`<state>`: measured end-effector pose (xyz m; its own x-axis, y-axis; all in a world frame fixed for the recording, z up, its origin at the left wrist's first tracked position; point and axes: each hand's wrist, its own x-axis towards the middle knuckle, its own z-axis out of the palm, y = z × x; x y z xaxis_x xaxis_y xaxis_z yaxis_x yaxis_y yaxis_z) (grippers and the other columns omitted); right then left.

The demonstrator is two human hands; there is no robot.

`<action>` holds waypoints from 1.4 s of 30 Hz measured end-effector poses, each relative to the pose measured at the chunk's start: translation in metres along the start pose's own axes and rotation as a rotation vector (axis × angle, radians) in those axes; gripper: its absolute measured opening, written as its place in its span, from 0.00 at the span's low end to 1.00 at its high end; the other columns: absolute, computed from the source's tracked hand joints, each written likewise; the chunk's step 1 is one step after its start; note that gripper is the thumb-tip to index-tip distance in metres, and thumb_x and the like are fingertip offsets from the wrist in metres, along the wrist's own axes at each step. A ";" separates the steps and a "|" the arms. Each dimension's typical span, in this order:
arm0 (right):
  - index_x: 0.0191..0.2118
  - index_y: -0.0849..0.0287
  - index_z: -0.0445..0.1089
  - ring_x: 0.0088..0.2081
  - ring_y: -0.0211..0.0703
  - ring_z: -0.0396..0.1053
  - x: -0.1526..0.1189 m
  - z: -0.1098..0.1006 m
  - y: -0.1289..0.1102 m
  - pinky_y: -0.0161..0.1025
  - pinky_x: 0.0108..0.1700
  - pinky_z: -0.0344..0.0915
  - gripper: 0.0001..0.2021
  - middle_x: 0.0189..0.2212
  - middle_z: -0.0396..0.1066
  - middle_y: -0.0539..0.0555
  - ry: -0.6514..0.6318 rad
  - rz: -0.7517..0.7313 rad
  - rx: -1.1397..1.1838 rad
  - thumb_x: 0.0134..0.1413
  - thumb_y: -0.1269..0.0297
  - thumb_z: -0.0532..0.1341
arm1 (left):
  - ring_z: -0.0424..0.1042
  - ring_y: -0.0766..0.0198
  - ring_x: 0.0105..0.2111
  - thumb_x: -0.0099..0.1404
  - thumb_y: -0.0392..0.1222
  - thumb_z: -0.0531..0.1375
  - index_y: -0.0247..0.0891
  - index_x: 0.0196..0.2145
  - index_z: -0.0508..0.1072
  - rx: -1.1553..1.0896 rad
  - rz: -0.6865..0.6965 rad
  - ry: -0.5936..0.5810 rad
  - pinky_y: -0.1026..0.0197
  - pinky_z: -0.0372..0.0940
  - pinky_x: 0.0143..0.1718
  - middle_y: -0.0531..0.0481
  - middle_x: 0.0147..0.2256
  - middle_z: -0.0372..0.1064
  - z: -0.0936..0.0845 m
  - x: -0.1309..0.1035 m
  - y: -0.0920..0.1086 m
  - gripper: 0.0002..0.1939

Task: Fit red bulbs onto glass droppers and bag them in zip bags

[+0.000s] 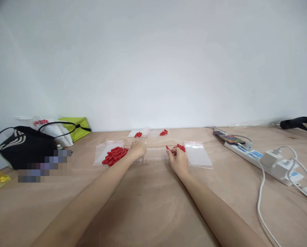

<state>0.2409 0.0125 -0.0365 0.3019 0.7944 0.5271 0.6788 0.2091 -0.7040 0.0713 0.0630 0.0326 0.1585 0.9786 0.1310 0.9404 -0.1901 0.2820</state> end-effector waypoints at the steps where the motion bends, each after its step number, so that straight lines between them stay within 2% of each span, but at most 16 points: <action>1: 0.26 0.58 0.64 0.36 0.44 0.66 -0.004 0.000 -0.001 0.39 0.39 0.57 0.12 0.26 0.70 0.54 -0.009 -0.014 0.063 0.48 0.55 0.54 | 0.65 0.55 0.40 0.63 0.36 0.52 0.30 0.40 0.64 -0.001 0.027 0.007 0.55 0.60 0.39 0.38 0.39 0.64 -0.005 -0.006 -0.002 0.09; 5: 0.27 0.58 0.64 0.27 0.41 0.64 -0.021 -0.002 -0.011 0.38 0.31 0.60 0.09 0.24 0.67 0.52 -0.130 -0.077 0.206 0.45 0.57 0.57 | 0.67 0.62 0.28 0.64 0.36 0.46 0.34 0.38 0.60 -0.040 0.193 -0.031 0.61 0.60 0.30 0.48 0.27 0.66 -0.015 -0.050 -0.023 0.07; 8: 0.35 0.59 0.66 0.26 0.39 0.64 -0.034 -0.004 -0.023 0.38 0.30 0.61 0.09 0.25 0.66 0.52 -0.265 -0.166 0.248 0.48 0.61 0.56 | 0.65 0.64 0.27 0.64 0.33 0.44 0.36 0.34 0.59 -0.168 0.445 -0.038 0.63 0.59 0.29 0.51 0.28 0.63 -0.005 -0.085 -0.047 0.06; 10: 0.38 0.57 0.67 0.29 0.39 0.64 -0.040 -0.006 -0.031 0.39 0.32 0.62 0.10 0.28 0.65 0.53 -0.372 -0.237 0.262 0.50 0.63 0.53 | 0.64 0.63 0.30 0.63 0.32 0.44 0.37 0.36 0.59 -0.268 0.503 -0.004 0.63 0.59 0.31 0.50 0.30 0.63 0.006 -0.100 -0.061 0.06; 12: 0.36 0.56 0.68 0.32 0.40 0.64 -0.045 -0.006 -0.038 0.39 0.34 0.62 0.09 0.30 0.65 0.54 -0.462 -0.276 0.272 0.51 0.65 0.52 | 0.64 0.63 0.31 0.63 0.32 0.44 0.37 0.36 0.59 -0.349 0.539 0.031 0.63 0.59 0.32 0.50 0.32 0.63 0.015 -0.106 -0.068 0.07; 16: 0.35 0.56 0.68 0.32 0.39 0.64 -0.048 -0.005 -0.044 0.38 0.35 0.62 0.08 0.30 0.64 0.53 -0.537 -0.285 0.291 0.50 0.66 0.53 | 0.64 0.64 0.32 0.63 0.31 0.45 0.36 0.35 0.60 -0.417 0.599 0.055 0.63 0.59 0.34 0.49 0.32 0.63 0.021 -0.105 -0.068 0.07; 21: 0.34 0.57 0.68 0.34 0.39 0.64 -0.048 -0.007 -0.046 0.38 0.37 0.62 0.07 0.31 0.65 0.53 -0.575 -0.306 0.331 0.51 0.68 0.53 | 0.65 0.64 0.32 0.63 0.31 0.46 0.36 0.35 0.63 -0.424 0.650 0.049 0.64 0.59 0.34 0.49 0.32 0.64 0.020 -0.104 -0.066 0.07; 26: 0.35 0.56 0.68 0.36 0.39 0.65 -0.049 -0.008 -0.047 0.37 0.38 0.62 0.07 0.33 0.68 0.53 -0.607 -0.336 0.356 0.50 0.67 0.55 | 0.65 0.65 0.31 0.63 0.31 0.47 0.34 0.33 0.65 -0.451 0.717 0.094 0.64 0.60 0.33 0.49 0.29 0.64 0.024 -0.102 -0.069 0.08; 31: 0.33 0.56 0.69 0.33 0.38 0.66 -0.050 -0.006 -0.046 0.36 0.37 0.63 0.06 0.30 0.70 0.51 -0.592 -0.319 0.329 0.50 0.65 0.56 | 0.64 0.65 0.30 0.63 0.31 0.47 0.34 0.30 0.65 -0.486 0.811 0.137 0.64 0.61 0.32 0.49 0.27 0.64 0.029 -0.098 -0.072 0.09; 42: 0.30 0.57 0.68 0.30 0.36 0.66 -0.053 -0.006 -0.043 0.33 0.33 0.62 0.07 0.27 0.69 0.51 -0.566 -0.455 0.264 0.52 0.65 0.53 | 0.62 0.65 0.27 0.63 0.32 0.47 0.33 0.29 0.65 -0.425 0.876 0.120 0.64 0.60 0.29 0.48 0.26 0.62 0.030 -0.097 -0.068 0.10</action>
<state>0.1999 -0.0417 -0.0313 -0.4054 0.7532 0.5179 0.4501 0.6576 -0.6041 0.0008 -0.0161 -0.0280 0.6944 0.4680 0.5466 0.3142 -0.8806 0.3548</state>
